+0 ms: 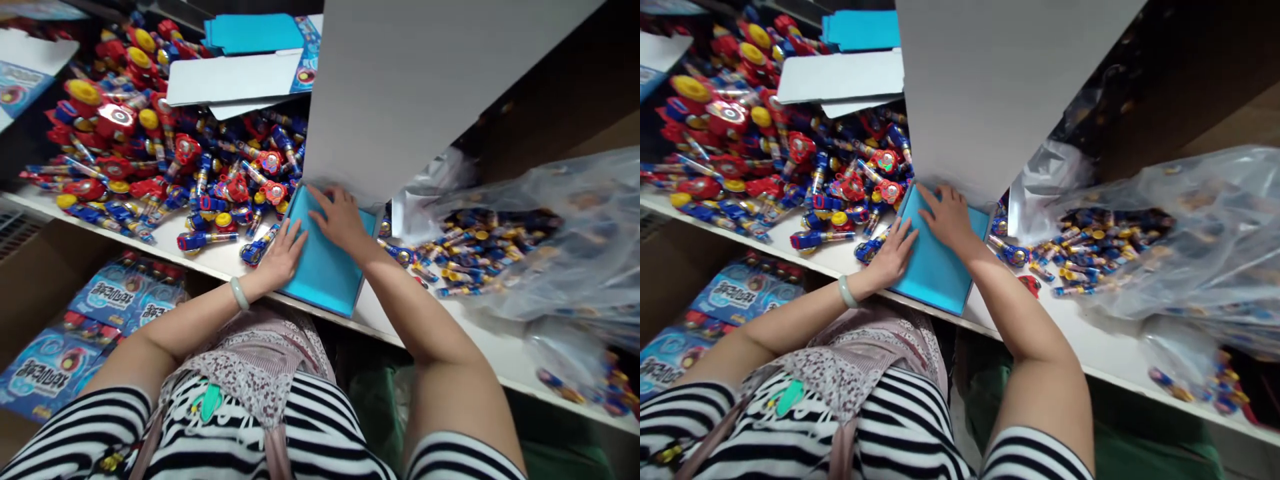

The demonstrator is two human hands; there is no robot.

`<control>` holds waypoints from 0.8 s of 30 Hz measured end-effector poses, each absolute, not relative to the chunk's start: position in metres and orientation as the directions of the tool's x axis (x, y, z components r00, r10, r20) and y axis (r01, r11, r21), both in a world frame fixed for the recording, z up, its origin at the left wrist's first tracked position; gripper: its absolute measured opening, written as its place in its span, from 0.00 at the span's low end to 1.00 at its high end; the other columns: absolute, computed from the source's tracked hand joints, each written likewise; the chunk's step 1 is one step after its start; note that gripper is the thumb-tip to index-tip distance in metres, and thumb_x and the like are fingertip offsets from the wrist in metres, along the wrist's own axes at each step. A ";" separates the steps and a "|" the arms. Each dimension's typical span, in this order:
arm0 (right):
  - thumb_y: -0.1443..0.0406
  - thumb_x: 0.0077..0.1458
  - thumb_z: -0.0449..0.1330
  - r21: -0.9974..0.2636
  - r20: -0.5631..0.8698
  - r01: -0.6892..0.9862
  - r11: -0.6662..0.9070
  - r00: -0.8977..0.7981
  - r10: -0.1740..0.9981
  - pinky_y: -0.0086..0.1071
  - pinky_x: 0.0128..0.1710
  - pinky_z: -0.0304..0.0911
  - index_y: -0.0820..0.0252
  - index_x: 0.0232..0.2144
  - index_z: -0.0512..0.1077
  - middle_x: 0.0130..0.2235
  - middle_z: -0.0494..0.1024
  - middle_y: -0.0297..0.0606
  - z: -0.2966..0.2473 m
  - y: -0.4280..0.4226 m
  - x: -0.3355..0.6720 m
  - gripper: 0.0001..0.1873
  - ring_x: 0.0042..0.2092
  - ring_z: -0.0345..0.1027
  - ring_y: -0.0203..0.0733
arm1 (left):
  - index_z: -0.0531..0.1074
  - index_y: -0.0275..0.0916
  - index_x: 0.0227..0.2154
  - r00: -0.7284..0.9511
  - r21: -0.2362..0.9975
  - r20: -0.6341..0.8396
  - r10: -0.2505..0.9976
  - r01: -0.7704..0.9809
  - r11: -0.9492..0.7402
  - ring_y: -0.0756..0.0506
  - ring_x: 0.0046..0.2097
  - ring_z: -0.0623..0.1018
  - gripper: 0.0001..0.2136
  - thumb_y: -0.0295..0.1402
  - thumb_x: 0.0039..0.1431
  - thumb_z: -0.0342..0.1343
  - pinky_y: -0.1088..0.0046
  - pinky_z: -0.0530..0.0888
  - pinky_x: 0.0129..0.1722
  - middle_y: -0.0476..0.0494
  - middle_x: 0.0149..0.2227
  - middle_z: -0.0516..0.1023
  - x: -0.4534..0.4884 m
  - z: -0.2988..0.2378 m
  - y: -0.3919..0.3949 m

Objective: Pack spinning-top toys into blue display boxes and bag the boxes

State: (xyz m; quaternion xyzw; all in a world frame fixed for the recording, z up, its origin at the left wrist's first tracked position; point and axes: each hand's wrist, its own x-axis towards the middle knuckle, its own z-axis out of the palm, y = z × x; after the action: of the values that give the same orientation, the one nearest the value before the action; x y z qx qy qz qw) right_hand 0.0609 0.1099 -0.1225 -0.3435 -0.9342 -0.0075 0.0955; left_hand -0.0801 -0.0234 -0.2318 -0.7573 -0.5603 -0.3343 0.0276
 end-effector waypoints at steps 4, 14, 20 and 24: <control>0.58 0.67 0.49 -0.091 0.106 0.596 0.798 -0.791 0.602 0.46 0.58 0.59 0.57 0.63 0.65 0.61 0.69 0.52 -0.106 0.136 0.033 0.25 0.61 0.63 0.57 | 0.53 0.37 0.68 0.148 0.360 0.530 0.835 0.853 -0.379 0.36 0.75 0.37 0.26 0.24 0.68 0.43 0.42 0.57 0.70 0.30 0.71 0.53 -0.080 -0.228 -0.023; 0.58 0.66 0.50 0.157 -0.251 0.413 0.897 -0.862 0.441 0.39 0.42 0.62 0.59 0.51 0.75 0.45 0.82 0.48 -0.074 0.162 -0.004 0.20 0.45 0.74 0.53 | 0.56 0.29 0.66 0.021 0.483 0.428 0.903 0.839 -0.248 0.35 0.74 0.50 0.26 0.34 0.69 0.47 0.51 0.58 0.71 0.25 0.71 0.52 -0.077 -0.220 -0.024; 0.67 0.66 0.46 0.218 -0.152 0.565 0.796 -0.786 0.600 0.43 0.49 0.66 0.66 0.56 0.71 0.56 0.73 0.57 -0.088 0.130 0.001 0.22 0.55 0.68 0.58 | 0.58 0.21 0.65 0.060 0.367 0.218 0.974 0.920 -0.139 0.30 0.73 0.50 0.26 0.32 0.70 0.46 0.49 0.58 0.70 0.20 0.70 0.50 -0.070 -0.212 -0.020; 0.65 0.67 0.45 0.155 -0.084 0.707 0.690 -0.687 0.722 0.46 0.54 0.67 0.68 0.66 0.59 0.62 0.68 0.56 -0.130 0.103 0.040 0.28 0.59 0.65 0.58 | 0.60 0.15 0.63 0.162 0.212 0.105 0.981 0.960 -0.181 0.28 0.70 0.59 0.25 0.30 0.71 0.42 0.46 0.62 0.67 0.13 0.67 0.56 -0.068 -0.213 -0.017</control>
State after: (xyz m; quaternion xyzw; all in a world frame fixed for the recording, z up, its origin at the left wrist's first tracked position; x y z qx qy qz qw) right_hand 0.0404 0.1031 -0.1299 -0.3896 -0.9167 -0.0553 -0.0694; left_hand -0.0680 -0.0168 -0.2129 -0.7607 -0.6380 -0.1093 -0.0477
